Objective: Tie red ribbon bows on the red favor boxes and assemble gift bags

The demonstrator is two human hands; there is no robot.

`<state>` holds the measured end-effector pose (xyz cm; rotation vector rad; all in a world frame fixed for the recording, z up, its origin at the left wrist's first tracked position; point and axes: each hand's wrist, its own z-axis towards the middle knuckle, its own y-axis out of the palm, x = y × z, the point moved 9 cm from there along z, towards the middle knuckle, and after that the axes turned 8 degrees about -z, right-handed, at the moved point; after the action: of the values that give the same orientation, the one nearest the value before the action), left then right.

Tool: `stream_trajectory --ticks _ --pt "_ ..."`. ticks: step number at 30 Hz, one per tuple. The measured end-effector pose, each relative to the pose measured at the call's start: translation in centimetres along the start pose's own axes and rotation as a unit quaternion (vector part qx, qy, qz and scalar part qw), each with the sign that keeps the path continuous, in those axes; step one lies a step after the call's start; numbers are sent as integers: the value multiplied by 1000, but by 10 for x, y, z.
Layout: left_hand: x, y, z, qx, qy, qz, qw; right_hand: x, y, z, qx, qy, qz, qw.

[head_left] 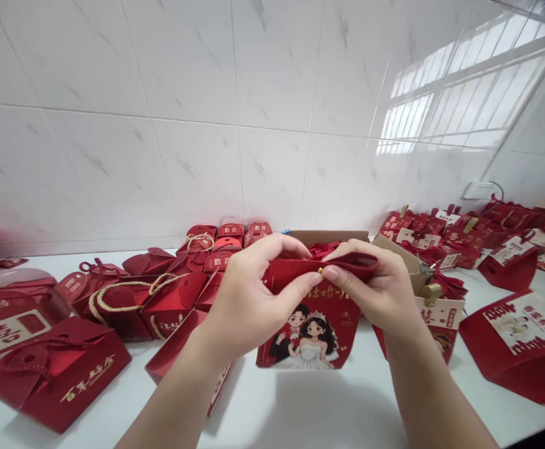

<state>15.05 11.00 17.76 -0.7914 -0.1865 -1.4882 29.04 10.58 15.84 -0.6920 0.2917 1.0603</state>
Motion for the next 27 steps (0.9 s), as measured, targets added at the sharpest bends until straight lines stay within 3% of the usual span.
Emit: stream_trajectory --ticks 3,5,8,11,15,17,21,27 --pt "-23 7 -3 -20 -142 -104 984 20 -3 0 45 97 72 992" --pt "-28 11 -6 -42 -169 -144 974 25 -2 0 47 124 109 985" --pt "-19 7 -3 -63 -101 -77 990 21 -3 2 -3 103 108 989" --pt "-1 5 -3 -87 16 53 995 5 -12 2 -44 22 59 997" --pt "34 9 -11 -80 217 182 956 -25 -19 -6 -65 -113 -77 988" --pt "44 11 -16 -68 278 218 933 -38 -19 -10 -45 -162 -143 975" --pt "47 12 -19 -54 298 244 921 -49 -17 -14 -8 -201 -189 961" --pt "41 8 -18 -43 290 228 929 -52 -16 -13 40 -241 -203 948"
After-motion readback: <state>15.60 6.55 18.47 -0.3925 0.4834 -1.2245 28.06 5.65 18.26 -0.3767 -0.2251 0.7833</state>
